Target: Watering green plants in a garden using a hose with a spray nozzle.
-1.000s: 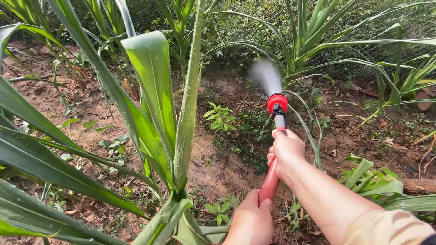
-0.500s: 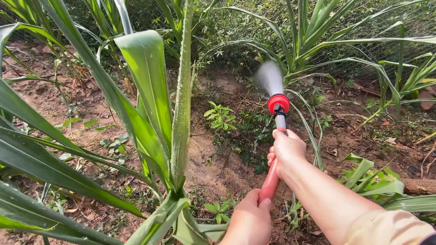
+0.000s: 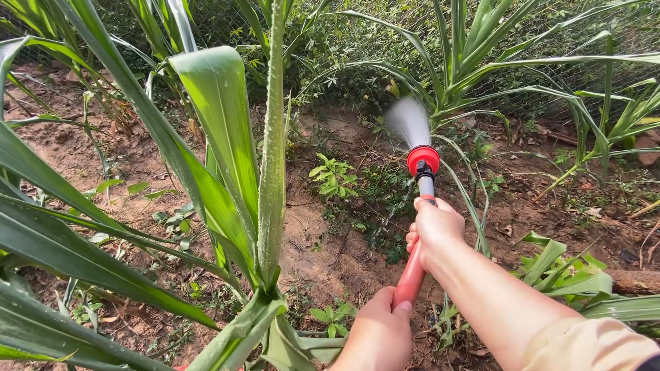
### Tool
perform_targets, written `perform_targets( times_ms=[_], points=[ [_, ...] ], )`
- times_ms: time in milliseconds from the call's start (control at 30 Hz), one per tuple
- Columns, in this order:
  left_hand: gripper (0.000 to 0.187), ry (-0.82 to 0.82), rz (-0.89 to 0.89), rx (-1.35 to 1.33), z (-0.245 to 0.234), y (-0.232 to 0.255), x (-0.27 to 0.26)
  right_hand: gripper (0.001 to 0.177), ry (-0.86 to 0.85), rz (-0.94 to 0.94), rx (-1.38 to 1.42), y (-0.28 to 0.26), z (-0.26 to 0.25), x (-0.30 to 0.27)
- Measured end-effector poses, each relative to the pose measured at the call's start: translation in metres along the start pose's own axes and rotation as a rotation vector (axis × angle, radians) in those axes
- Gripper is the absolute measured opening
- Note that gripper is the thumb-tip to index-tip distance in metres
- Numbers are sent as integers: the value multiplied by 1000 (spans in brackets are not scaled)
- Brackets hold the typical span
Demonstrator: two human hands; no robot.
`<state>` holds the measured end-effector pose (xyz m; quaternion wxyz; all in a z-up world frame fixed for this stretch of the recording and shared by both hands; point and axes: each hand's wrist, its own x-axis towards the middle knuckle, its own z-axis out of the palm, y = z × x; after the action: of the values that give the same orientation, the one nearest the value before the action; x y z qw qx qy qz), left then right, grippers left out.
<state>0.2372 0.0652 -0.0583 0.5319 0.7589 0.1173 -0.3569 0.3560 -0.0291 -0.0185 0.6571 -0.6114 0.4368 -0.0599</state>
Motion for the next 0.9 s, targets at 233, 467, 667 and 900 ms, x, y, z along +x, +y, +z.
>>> perform_targets(
  times_ms=[233,467,667,900],
  points=[
    [40,2,-26,-27,2,-1,5,16,7,17,-25,-4,0,-9],
    [39,45,23,-73,0,-3,-6,23,9,-1,-31,-4,7,-8],
    [41,92,41,-76,-5,-6,-7,8,-49,-15,-65,-2,14,-7],
    [42,148,69,-15,-8,-7,-7,10,-45,-29,-61,-2,16,-10]
  ],
)
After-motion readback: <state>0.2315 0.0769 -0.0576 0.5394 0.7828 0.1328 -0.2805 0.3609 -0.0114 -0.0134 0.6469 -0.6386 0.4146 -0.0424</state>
